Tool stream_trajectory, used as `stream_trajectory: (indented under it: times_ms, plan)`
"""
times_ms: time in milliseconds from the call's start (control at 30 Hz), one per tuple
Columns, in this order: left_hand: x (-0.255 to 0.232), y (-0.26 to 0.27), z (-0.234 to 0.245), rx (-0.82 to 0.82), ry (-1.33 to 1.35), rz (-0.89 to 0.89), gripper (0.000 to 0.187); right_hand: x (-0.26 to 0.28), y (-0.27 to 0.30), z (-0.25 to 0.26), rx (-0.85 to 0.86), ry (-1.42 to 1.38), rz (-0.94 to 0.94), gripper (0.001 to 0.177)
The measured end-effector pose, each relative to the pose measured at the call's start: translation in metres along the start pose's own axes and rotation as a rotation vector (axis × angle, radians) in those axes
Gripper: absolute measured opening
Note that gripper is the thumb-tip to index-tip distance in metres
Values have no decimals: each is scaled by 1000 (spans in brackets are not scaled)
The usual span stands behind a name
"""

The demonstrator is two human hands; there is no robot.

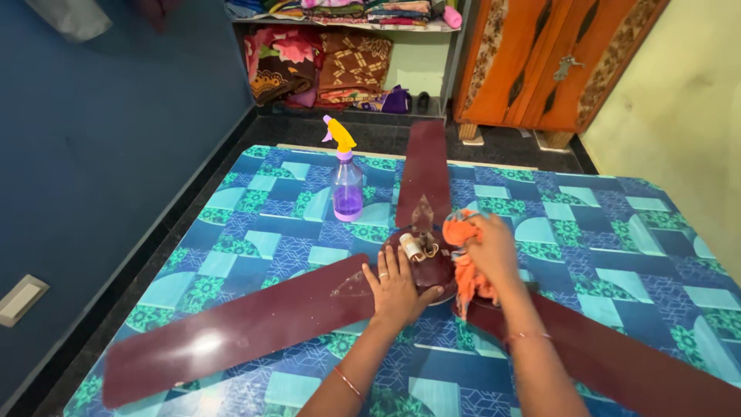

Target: The person attaches three maroon fan blades to a ceiling fan motor housing on a table, using a screwdriver to tighten each blade's mounting screw. After securing all blades, the person wipes the fan hub and blades with an orange cloth.

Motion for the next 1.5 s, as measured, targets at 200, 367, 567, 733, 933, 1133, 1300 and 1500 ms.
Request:
stream_trajectory:
  times_ms: [200, 367, 567, 733, 933, 1133, 1300, 1500]
  plan:
    - [-6, 3, 1, -1, -65, -6, 124, -16, 16, -80, 46, 293, -58, 47]
    - [-14, 3, 5, -34, -99, -37, 117, -20, 36, -64, 229, 322, 52, 44]
    - [-12, 11, 6, -62, -103, -54, 115, -23, 18, -17, 268, 308, -4, 37]
    - [-2, 6, -16, -2, -20, -14, 113, 36, 0, -30, 117, -27, 232, 47]
    - [-1, 2, -18, -5, -274, -50, 98, 56, 15, -91, 140, -28, 161, 31]
    - [-4, 4, -17, 179, -201, -27, 120, -10, -2, -102, 419, -842, -585, 27]
    - [-1, -2, -8, 53, -63, -19, 117, 42, -22, -14, 114, -271, -40, 21]
    - [4, -4, -16, 83, -55, -11, 113, 101, 9, -92, 360, 476, 143, 37]
Point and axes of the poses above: each hand's wrist, its own y-axis away from the middle knuckle, its own z-axis out of the back of the hand, x = y × z, the point moved 10 cm from there along -y, towards the middle knuckle, and after that the axes turned 15 degrees about -z, right-handed, at the moved point
